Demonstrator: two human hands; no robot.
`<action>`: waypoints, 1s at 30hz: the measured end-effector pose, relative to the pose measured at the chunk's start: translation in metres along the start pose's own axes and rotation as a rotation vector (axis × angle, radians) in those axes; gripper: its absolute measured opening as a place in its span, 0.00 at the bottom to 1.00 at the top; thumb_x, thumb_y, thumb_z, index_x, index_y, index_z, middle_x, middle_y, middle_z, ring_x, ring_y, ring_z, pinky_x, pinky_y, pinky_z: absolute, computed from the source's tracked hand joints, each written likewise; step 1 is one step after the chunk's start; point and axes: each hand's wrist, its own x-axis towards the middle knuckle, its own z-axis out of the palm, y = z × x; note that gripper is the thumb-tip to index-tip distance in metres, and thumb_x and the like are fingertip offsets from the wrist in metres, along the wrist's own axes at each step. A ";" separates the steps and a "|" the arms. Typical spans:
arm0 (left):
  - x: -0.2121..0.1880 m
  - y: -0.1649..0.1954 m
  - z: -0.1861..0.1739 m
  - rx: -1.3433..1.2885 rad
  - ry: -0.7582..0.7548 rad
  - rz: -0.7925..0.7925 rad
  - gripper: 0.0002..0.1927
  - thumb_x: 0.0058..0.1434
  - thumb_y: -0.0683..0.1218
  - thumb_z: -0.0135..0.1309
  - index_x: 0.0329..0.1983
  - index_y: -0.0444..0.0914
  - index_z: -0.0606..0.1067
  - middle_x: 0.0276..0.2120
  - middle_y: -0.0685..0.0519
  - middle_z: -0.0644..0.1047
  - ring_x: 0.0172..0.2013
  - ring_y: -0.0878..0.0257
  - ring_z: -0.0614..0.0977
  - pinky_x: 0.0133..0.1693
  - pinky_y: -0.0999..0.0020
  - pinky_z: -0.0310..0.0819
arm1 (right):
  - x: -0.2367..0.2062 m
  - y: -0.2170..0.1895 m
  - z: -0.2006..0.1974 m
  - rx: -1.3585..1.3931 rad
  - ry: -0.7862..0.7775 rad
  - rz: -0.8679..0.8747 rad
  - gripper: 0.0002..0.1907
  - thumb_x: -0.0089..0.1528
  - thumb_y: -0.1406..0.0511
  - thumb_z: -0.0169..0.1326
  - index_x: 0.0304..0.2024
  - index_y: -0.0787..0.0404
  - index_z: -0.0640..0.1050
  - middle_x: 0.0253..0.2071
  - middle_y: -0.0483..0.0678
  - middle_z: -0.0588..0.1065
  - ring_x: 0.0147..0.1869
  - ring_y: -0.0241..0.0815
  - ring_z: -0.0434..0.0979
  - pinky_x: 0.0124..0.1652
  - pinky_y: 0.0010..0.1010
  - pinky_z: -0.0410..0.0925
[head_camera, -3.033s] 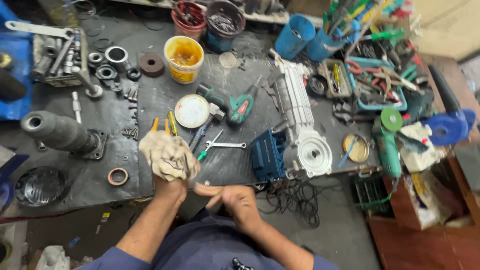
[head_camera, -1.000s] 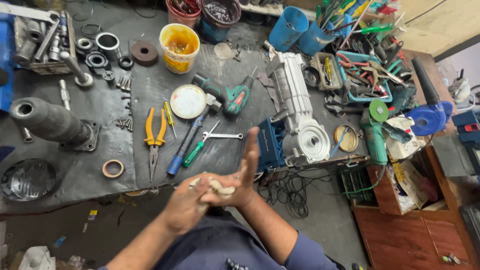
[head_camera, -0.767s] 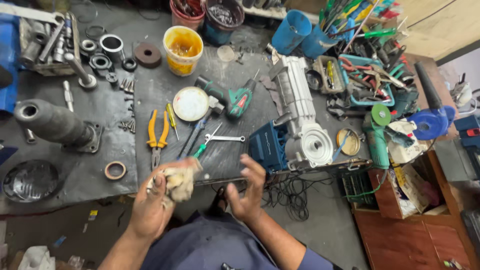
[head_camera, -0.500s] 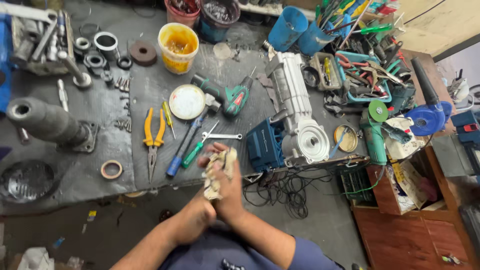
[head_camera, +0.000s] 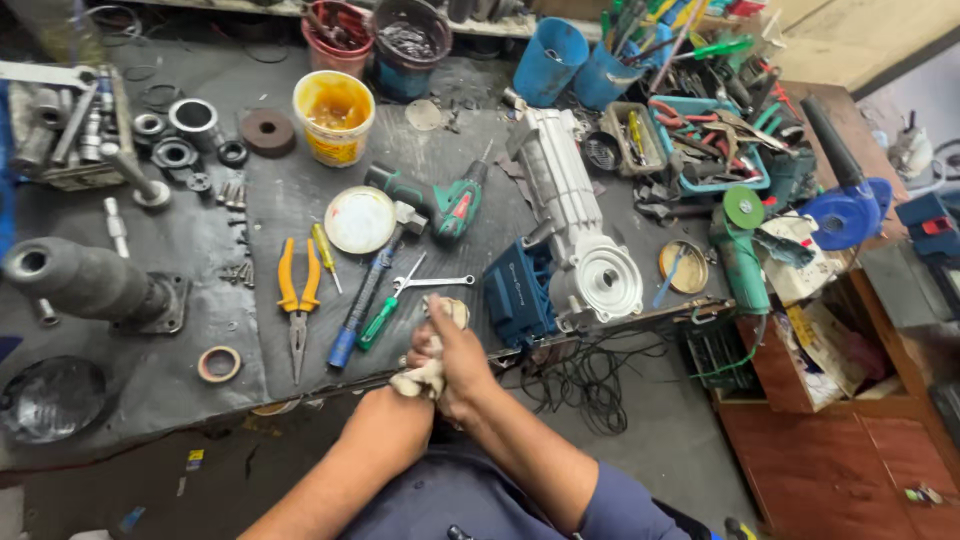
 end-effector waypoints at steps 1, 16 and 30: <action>-0.001 -0.001 0.001 -0.092 -0.056 0.009 0.11 0.54 0.45 0.58 0.36 0.34 0.75 0.29 0.41 0.80 0.31 0.45 0.83 0.35 0.50 0.77 | 0.001 -0.005 -0.003 0.081 -0.101 0.027 0.24 0.73 0.48 0.51 0.28 0.54 0.70 0.21 0.40 0.67 0.22 0.34 0.67 0.25 0.27 0.62; -0.021 0.024 -0.092 -0.414 0.768 0.258 0.16 0.66 0.56 0.53 0.49 0.43 0.76 0.38 0.46 0.82 0.41 0.52 0.83 0.48 0.54 0.72 | -0.036 -0.057 0.020 0.128 -0.402 -0.122 0.47 0.64 0.32 0.33 0.64 0.63 0.69 0.52 0.52 0.76 0.54 0.46 0.78 0.54 0.40 0.71; 0.003 -0.037 -0.042 -1.561 0.922 0.006 0.39 0.80 0.68 0.30 0.25 0.35 0.70 0.20 0.45 0.71 0.24 0.55 0.73 0.31 0.61 0.68 | -0.048 0.007 -0.008 -0.866 -0.810 -0.398 0.62 0.55 0.24 0.44 0.66 0.69 0.57 0.68 0.56 0.62 0.73 0.49 0.59 0.71 0.38 0.53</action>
